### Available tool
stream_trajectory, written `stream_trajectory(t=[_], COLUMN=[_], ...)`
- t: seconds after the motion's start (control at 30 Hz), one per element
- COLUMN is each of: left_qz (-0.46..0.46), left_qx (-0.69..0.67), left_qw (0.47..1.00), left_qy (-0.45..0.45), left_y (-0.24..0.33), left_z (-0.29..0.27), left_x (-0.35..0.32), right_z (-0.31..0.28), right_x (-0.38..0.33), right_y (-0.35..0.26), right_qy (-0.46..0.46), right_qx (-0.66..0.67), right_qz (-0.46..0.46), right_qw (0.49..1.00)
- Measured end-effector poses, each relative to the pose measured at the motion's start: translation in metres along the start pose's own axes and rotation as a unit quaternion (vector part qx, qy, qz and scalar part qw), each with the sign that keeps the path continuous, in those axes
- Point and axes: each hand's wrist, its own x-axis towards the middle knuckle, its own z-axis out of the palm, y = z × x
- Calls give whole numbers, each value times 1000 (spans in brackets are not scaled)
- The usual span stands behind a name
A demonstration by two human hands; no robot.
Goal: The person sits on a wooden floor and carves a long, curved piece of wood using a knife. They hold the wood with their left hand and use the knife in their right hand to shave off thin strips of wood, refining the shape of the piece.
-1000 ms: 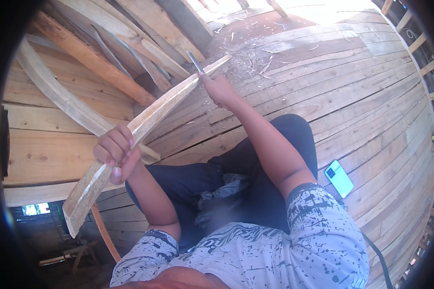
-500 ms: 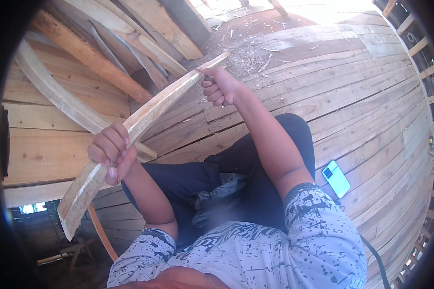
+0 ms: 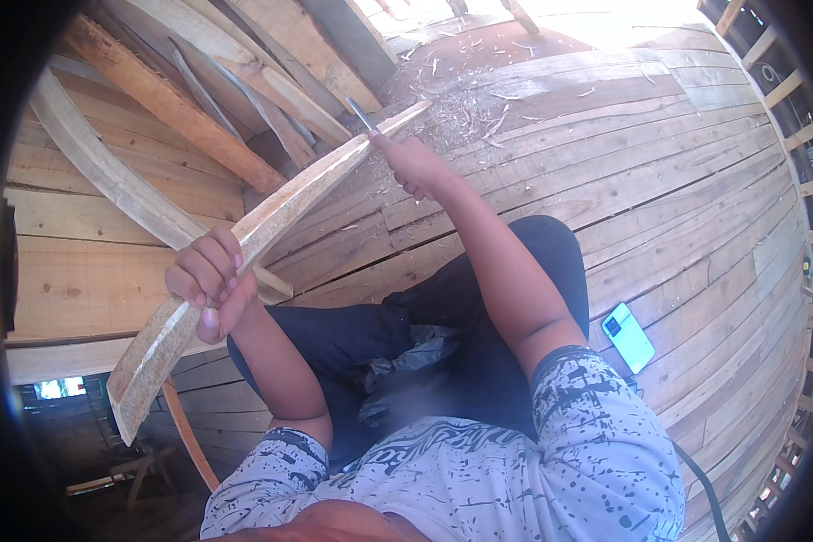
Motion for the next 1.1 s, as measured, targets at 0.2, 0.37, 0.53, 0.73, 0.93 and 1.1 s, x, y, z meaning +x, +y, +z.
stream_trajectory(t=[0.2, 0.37, 0.53, 0.73, 0.93, 1.1], left_qz=[2, -2, -13, -11, -15, -11], left_qx=[-8, -9, -2, -3, -3, -6], left_qw=[1000, 1000, 1000, 1000, 999, 1000], left_qy=[3, -8, -27, -21, -40, -29], left_y=[-1, -1, 2, 2, 1, 1], left_z=[-3, -5, -10, -10, -8, -11], left_x=[-2, -3, -3, -3, 1, -2], right_z=[-6, -13, -8, 2, -7, -6], right_x=[12, 17, 19, 18, 28, 31], right_y=[6, 9, 6, 7, 12, 15], right_qy=[-112, -229, -193, -4, 50, 23], right_qx=[110, 206, 198, 62, 26, 38], right_qz=[45, 66, 59, 25, -1, -19], right_qw=[987, 949, 959, 998, 998, 999])
